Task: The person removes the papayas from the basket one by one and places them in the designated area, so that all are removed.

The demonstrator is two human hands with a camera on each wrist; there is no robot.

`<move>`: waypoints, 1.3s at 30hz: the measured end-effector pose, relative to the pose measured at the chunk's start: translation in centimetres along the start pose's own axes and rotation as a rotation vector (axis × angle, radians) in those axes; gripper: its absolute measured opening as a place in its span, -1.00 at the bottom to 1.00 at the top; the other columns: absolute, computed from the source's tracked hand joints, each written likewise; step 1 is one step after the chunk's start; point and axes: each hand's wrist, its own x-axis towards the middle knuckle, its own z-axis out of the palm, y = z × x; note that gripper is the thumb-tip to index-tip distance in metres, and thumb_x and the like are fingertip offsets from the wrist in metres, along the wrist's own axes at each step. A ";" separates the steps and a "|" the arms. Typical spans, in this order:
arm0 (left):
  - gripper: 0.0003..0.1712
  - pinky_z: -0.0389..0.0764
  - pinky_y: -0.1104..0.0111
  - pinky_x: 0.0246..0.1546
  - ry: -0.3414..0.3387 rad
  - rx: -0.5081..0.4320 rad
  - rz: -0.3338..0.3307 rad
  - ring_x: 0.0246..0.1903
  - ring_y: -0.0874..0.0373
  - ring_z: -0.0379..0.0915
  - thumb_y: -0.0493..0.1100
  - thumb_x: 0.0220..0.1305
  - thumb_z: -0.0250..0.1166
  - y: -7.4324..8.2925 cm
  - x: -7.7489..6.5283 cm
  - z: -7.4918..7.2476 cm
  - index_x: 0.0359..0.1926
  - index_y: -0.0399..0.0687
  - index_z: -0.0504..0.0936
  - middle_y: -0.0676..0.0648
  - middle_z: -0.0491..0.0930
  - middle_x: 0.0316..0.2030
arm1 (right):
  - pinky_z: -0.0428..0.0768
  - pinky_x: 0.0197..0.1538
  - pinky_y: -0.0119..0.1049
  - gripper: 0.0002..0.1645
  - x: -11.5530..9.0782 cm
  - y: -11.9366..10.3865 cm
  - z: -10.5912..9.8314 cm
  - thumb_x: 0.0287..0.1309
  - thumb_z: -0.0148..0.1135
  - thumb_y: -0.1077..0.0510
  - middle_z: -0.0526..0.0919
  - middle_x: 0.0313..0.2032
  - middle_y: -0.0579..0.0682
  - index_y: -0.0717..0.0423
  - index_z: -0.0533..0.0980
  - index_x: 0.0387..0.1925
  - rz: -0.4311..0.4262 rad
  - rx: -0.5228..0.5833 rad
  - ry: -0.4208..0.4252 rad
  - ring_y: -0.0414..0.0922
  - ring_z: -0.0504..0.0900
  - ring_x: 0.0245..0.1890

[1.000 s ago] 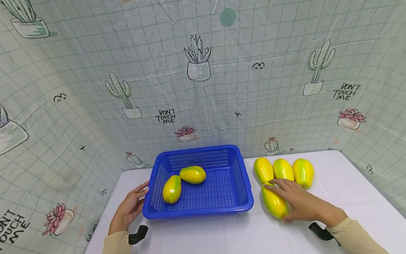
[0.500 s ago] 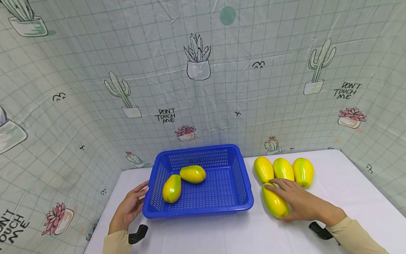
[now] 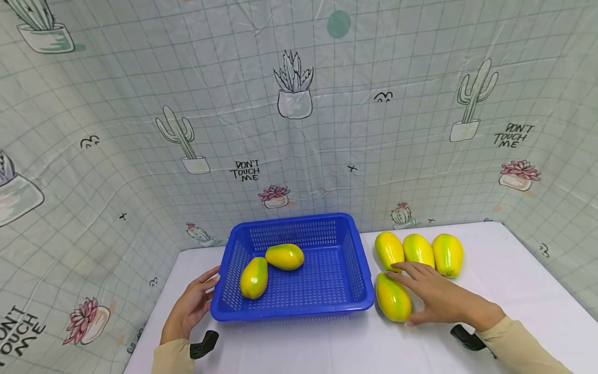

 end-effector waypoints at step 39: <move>-0.32 0.75 0.42 -0.15 -0.003 -0.001 0.012 -0.20 0.24 0.64 -0.20 0.67 0.02 0.1 -0.1 0.0 0.66 -0.24 0.07 0.08 0.66 -0.13 | 0.42 0.39 0.32 -0.13 10.1 -1.7 -6.5 0.26 0.50 -0.15 0.43 0.45 0.19 0.06 0.42 0.49 -0.162 -0.027 -0.002 0.23 0.44 0.39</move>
